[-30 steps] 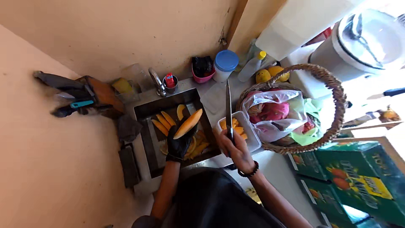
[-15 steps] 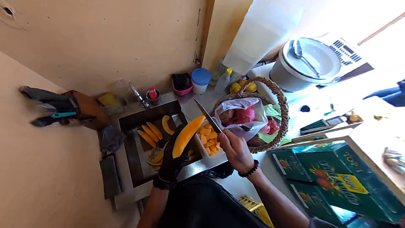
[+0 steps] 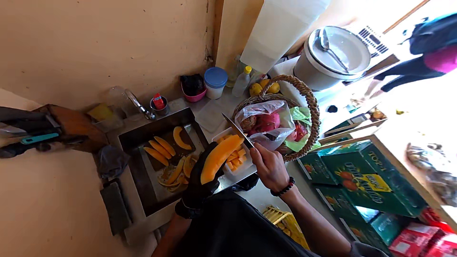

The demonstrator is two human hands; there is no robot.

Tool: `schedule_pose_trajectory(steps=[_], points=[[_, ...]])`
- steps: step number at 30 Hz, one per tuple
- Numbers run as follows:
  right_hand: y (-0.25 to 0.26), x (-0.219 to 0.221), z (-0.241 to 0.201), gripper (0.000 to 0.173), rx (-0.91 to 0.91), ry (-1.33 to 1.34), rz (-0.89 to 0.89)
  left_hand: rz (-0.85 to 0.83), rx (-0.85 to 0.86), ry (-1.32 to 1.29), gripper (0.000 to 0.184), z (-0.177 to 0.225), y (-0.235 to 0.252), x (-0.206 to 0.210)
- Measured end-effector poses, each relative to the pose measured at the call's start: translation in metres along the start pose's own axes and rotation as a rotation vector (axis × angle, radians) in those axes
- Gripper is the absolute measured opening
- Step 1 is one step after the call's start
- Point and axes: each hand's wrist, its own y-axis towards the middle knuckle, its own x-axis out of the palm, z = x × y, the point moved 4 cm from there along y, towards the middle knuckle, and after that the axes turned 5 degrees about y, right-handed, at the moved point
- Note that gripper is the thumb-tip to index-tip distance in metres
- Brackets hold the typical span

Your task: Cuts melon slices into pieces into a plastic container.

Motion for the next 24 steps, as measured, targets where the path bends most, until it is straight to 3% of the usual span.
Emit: schedule_pose_trajectory(steps=[2,6,10,15,17,20,22,24], points=[[0.002,0.002,0.002,0.055,0.025,0.010,-0.008,-0.063,0.024,-0.044,0.070,-0.007,0.005,-0.001],[0.004,0.007,0.008,0.057,0.100,0.089,-0.056,-0.048,-0.151,-0.063,0.066,-0.008,0.013,-0.004],[0.002,0.016,0.012,0.053,0.191,0.219,-0.124,-0.155,-0.131,-0.364,0.076,-0.025,0.020,-0.002],[-0.007,0.027,0.010,0.052,0.280,0.373,-0.178,-0.158,-0.391,-0.592,0.074,-0.025,0.019,-0.001],[-0.009,0.030,0.010,0.052,0.315,0.409,-0.186,-0.212,-0.340,-0.683,0.070,-0.032,0.019,0.002],[-0.013,0.031,0.009,0.051,0.357,0.461,-0.201,-0.192,-0.361,-0.650,0.069,-0.036,0.025,0.008],[-0.016,0.033,0.009,0.051,0.397,0.496,-0.212,-0.269,-0.289,-0.608,0.075,-0.039,0.030,0.012],[-0.018,0.034,0.008,0.050,0.420,0.545,-0.219,-0.264,-0.343,-0.630,0.061,-0.040,0.030,0.014]])
